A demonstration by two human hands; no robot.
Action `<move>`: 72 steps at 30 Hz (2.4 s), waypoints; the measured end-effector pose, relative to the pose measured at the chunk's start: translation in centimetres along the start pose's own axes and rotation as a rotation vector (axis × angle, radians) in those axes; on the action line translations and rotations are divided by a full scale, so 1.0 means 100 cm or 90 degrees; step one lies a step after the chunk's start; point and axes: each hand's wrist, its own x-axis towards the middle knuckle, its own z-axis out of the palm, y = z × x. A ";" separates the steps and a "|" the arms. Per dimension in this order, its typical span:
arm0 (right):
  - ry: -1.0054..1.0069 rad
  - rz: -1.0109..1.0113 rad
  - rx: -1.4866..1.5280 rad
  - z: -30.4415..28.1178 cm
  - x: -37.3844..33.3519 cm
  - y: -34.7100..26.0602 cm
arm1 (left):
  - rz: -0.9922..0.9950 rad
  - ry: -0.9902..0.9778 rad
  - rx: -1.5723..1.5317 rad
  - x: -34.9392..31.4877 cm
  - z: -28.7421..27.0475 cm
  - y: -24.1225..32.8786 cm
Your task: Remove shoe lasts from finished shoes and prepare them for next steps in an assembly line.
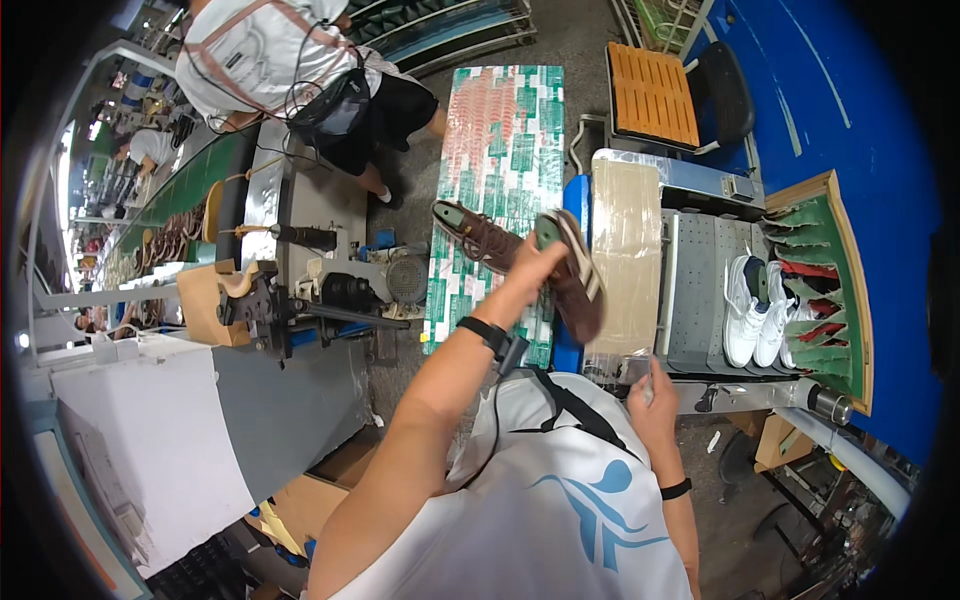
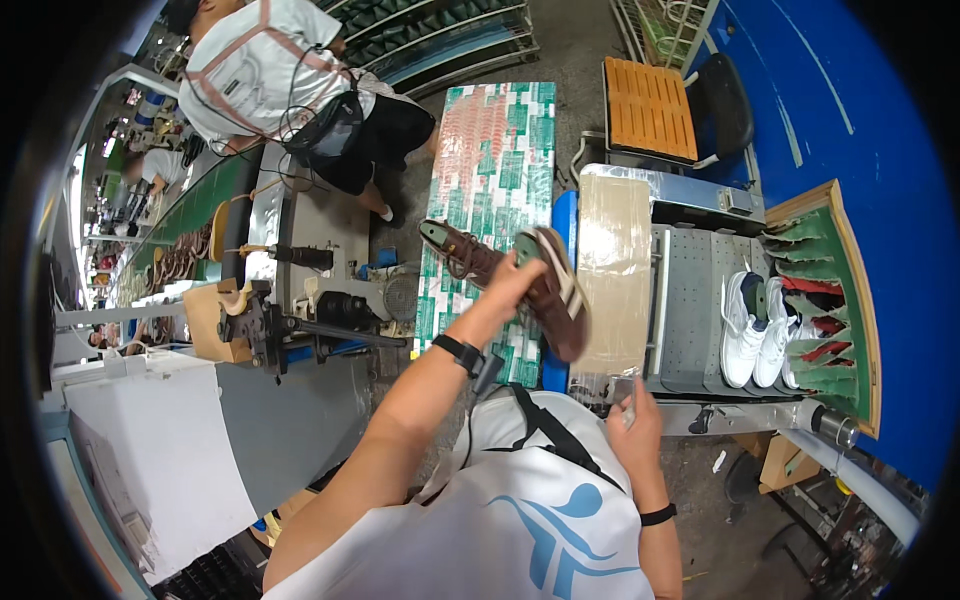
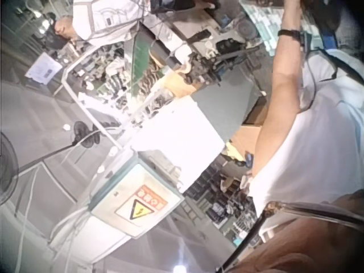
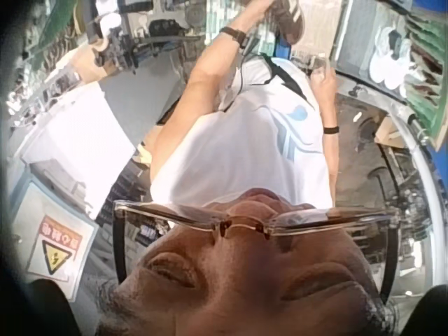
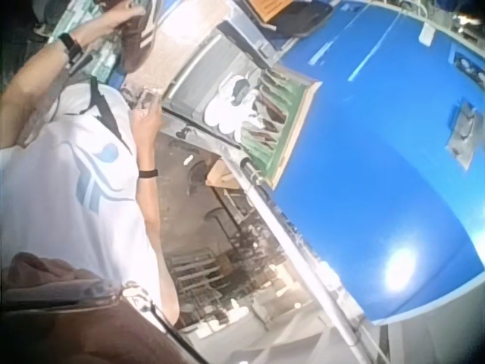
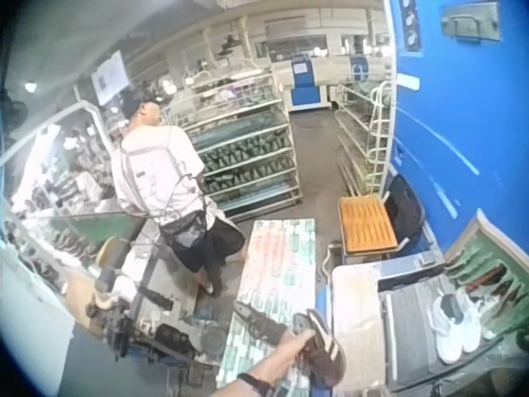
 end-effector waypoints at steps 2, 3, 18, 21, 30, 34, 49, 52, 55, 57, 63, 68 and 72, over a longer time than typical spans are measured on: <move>-0.102 0.051 0.000 -0.008 -0.011 0.000 | 0.025 0.009 -0.014 0.015 -0.008 0.042; -0.092 0.053 0.006 -0.008 -0.018 0.011 | 0.047 0.000 -0.007 0.028 -0.015 0.054; -0.174 0.209 -0.028 -0.035 -0.029 0.045 | 0.136 -0.338 0.426 0.000 0.193 -0.115; -0.114 0.156 -0.048 -0.053 -0.039 0.072 | 0.184 -0.293 0.535 -0.027 0.328 -0.154; -0.064 0.342 0.056 -0.115 -0.068 0.131 | 0.118 -0.012 0.448 -0.005 0.478 -0.193; -0.130 0.354 0.040 -0.130 -0.064 0.130 | 0.014 -0.185 0.219 0.001 0.431 -0.168; -0.074 0.138 0.068 -0.056 -0.030 0.077 | 0.067 -0.117 0.382 -0.057 0.125 -0.034; -0.120 0.101 0.070 -0.045 -0.006 0.036 | 0.148 -0.151 0.518 -0.060 0.085 -0.068; -0.140 0.041 0.083 -0.027 0.014 0.002 | 0.170 -0.262 0.624 -0.056 0.061 -0.055; -0.115 -0.058 0.073 -0.013 0.026 -0.011 | 0.093 -0.276 0.744 -0.048 0.042 -0.028; -0.117 -0.152 -0.049 0.017 0.052 -0.041 | 0.250 -0.333 0.729 -0.025 0.019 0.023; -0.108 -0.203 -0.141 0.032 0.060 -0.047 | 0.314 -0.425 0.587 -0.049 0.055 0.039; -0.129 -0.200 -0.163 0.034 0.063 -0.055 | 0.099 -0.258 0.467 -0.027 0.033 0.051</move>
